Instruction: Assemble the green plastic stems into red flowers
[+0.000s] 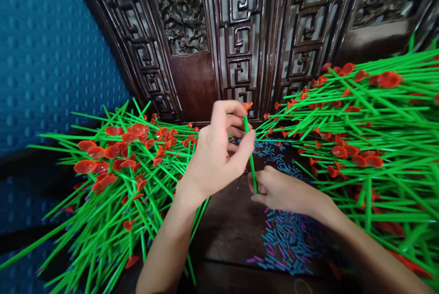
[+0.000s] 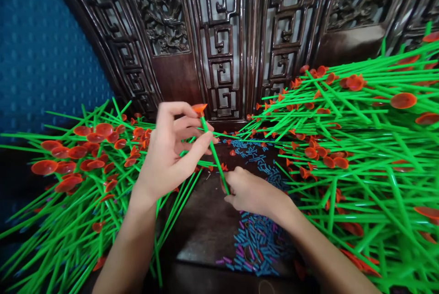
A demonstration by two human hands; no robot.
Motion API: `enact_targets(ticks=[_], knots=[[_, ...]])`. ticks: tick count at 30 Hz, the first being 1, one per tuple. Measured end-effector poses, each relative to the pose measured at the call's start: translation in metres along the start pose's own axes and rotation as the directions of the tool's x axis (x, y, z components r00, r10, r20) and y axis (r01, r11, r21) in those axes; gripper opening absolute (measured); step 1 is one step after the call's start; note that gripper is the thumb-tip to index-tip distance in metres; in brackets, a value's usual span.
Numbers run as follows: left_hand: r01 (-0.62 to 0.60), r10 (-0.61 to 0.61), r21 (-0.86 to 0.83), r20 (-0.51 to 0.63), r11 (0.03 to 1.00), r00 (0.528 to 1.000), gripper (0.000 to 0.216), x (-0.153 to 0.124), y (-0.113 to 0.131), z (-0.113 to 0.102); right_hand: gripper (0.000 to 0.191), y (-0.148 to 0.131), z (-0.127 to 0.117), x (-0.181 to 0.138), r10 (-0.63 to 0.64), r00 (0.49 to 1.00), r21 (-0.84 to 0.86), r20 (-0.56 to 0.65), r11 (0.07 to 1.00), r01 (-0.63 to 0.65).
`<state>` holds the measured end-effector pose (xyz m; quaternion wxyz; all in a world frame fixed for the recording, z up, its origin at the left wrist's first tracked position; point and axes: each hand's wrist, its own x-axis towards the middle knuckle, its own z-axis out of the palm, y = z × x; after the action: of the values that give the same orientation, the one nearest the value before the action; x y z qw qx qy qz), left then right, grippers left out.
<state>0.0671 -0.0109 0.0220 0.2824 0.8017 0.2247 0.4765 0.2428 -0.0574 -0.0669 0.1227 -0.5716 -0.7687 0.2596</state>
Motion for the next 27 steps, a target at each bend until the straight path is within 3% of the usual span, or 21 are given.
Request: enact_targets(ticks=[3,10,15,19,27], knots=[[0.015,-0.014,-0.042,0.027,0.999,1.0,0.046,0.0,0.001,0.002,0.016,0.001,0.002,0.002,-0.01,1.0,-0.05,0.006,0.999,0.01],[-0.13,0.097,0.19,0.177,0.973,0.98,0.021,0.0,-0.004,0.0,0.025,-0.005,-0.003,0.001,-0.063,0.998,0.003,-0.007,0.998,0.063],[-0.106,0.039,0.189,0.328,0.976,0.944,0.012,-0.001,-0.005,0.001,0.018,-0.009,-0.004,0.002,-0.107,0.994,0.013,-0.035,0.994,0.107],[-0.079,0.012,0.156,0.393,0.985,0.92,0.015,0.0,-0.002,-0.001,0.013,-0.011,-0.003,0.002,-0.056,0.998,0.02,0.02,0.998,0.055],[-0.175,0.1,0.139,0.432,0.975,0.896,0.02,0.002,0.004,-0.002,0.01,-0.019,0.001,0.001,0.037,0.996,0.041,0.086,0.998,-0.041]])
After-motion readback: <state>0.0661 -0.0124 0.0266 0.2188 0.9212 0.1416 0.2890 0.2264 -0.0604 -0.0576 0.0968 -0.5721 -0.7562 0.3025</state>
